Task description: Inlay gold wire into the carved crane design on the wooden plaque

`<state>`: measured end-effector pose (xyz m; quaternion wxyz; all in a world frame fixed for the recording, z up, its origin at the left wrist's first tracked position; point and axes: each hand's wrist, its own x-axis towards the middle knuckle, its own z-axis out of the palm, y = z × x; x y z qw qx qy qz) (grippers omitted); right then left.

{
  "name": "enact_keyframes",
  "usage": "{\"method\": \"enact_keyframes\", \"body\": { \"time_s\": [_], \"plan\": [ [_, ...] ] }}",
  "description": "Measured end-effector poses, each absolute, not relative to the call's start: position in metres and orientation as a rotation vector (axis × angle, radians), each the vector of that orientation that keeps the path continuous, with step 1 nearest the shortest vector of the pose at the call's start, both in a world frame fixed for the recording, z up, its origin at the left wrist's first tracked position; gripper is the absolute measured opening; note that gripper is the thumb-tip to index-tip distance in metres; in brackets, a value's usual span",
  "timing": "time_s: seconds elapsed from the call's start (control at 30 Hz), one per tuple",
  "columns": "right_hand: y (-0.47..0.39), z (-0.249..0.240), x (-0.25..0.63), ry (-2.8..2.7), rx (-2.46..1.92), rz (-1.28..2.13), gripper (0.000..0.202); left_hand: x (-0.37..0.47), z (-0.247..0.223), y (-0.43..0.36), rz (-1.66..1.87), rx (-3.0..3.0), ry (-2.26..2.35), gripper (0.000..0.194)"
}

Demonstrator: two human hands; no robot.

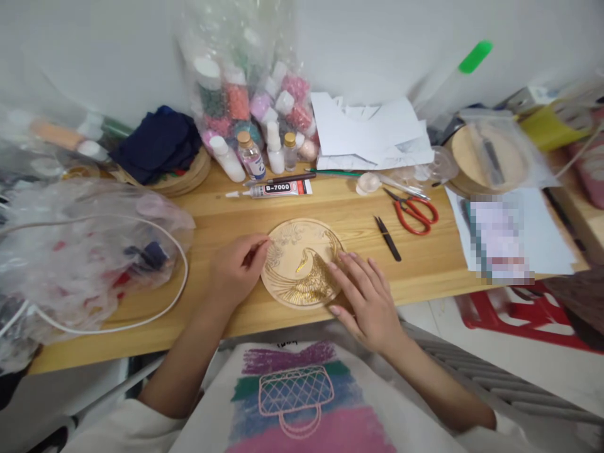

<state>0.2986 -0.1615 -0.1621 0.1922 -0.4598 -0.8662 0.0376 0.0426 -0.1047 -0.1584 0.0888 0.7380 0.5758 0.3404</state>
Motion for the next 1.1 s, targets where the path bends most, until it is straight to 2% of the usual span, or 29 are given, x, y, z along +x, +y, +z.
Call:
{"method": "enact_keyframes", "body": {
  "time_s": [0.2,0.33,0.4,0.53,0.63,0.83,0.97,1.1],
  "plan": [
    [-0.136,-0.16,0.304,-2.457,-1.327,0.202,0.069,0.041,-0.156,-0.103,0.993,2.257,1.754,0.016],
    [-0.124,-0.15,0.31,-2.325,-1.285,0.293,0.06,0.04,-0.153,-0.102,0.899,2.367,1.693,0.017],
    [-0.116,-0.14,0.311,-2.233,-1.237,0.446,0.049,0.04,-0.15,-0.102,0.843,2.438,1.656,0.021],
    [-0.105,-0.12,0.311,-1.959,-1.146,0.963,0.031,0.043,-0.143,-0.106,0.739,2.579,1.581,0.022],
    [-0.103,-0.113,0.312,-1.773,-1.218,1.14,0.036,0.048,-0.132,-0.108,0.688,2.655,1.528,0.022],
    [-0.098,-0.111,0.317,-1.648,-1.279,1.192,0.039,0.05,-0.107,-0.114,0.633,2.656,1.52,0.024],
    [-0.096,-0.112,0.304,-1.566,-1.269,1.313,0.034,0.028,-0.099,-0.125,0.462,2.555,1.384,0.026],
    [-0.097,-0.116,0.301,-1.455,-1.234,1.437,0.028,0.016,-0.082,-0.141,0.498,2.475,1.437,0.026]
  ]
}}
